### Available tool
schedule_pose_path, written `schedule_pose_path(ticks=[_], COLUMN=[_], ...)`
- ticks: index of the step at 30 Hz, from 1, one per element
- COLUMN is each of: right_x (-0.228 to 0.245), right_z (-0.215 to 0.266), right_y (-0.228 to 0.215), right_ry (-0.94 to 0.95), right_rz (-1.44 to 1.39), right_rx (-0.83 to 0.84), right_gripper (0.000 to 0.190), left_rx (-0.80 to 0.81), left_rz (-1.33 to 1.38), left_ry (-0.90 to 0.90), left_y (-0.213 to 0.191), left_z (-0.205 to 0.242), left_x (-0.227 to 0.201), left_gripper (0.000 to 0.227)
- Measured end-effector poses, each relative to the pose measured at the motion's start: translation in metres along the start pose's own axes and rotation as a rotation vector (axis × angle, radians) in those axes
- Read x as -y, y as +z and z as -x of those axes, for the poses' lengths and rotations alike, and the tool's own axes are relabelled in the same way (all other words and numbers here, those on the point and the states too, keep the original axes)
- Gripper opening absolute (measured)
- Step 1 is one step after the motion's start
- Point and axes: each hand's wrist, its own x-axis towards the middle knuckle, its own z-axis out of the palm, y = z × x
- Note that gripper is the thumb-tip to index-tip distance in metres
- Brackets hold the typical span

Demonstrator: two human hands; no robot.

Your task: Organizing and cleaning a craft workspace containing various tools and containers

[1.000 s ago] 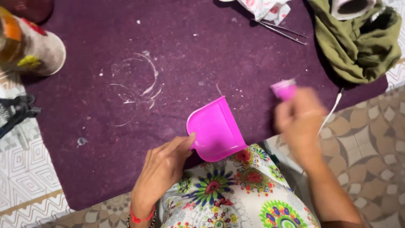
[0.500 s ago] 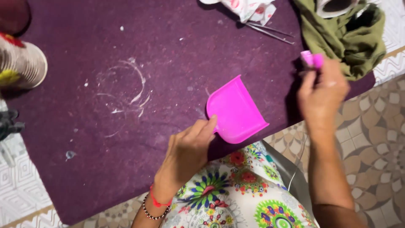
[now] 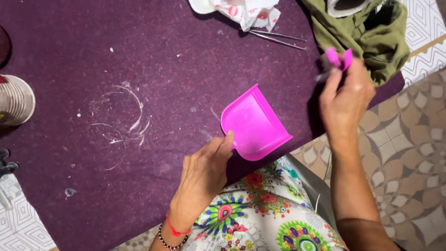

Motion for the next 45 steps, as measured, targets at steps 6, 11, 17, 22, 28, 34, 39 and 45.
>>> schedule_pose_path(ticks=[6, 11, 17, 22, 28, 34, 39, 45], right_x=[0.088, 0.026, 0.019, 0.115, 0.087, 0.056, 0.037, 0.053], right_z=[0.044, 0.007, 0.023, 0.033, -0.054, -0.146, -0.158, -0.113], right_y=[-0.016, -0.013, 0.011, -0.025, -0.021, 0.045, 0.082, 0.122], right_ry=[-0.158, -0.016, -0.061, -0.08, -0.058, -0.023, 0.066, -0.192], right_rz=[-0.377, -0.266, -0.195, -0.58, -0.63, -0.82, -0.716, -0.169], right_rx=[0.324, 0.123, 0.176, 0.439, 0.361, 0.133, 0.412, 0.41], right_gripper=[0.031, 0.02, 0.031, 0.03, 0.019, 0.009, 0.012, 0.03], left_rx=[-0.011, -0.095, -0.102, -0.117, -0.397, -0.646, -0.74, -0.729], left_rz=[0.055, 0.047, 0.039, 0.114, 0.073, -0.096, -0.137, -0.084], left_ry=[-0.021, 0.047, 0.024, 0.026, 0.217, 0.211, 0.096, 0.087], left_y=[-0.002, -0.013, -0.01, -0.014, -0.054, -0.115, -0.128, -0.125], left_z=[0.001, 0.009, 0.012, 0.014, 0.001, -0.078, -0.149, -0.186], left_x=[-0.003, -0.002, 0.0, 0.002, 0.017, 0.055, 0.103, 0.12], left_gripper=[0.046, 0.042, 0.042, 0.039, 0.035, 0.035, 0.041, 0.045])
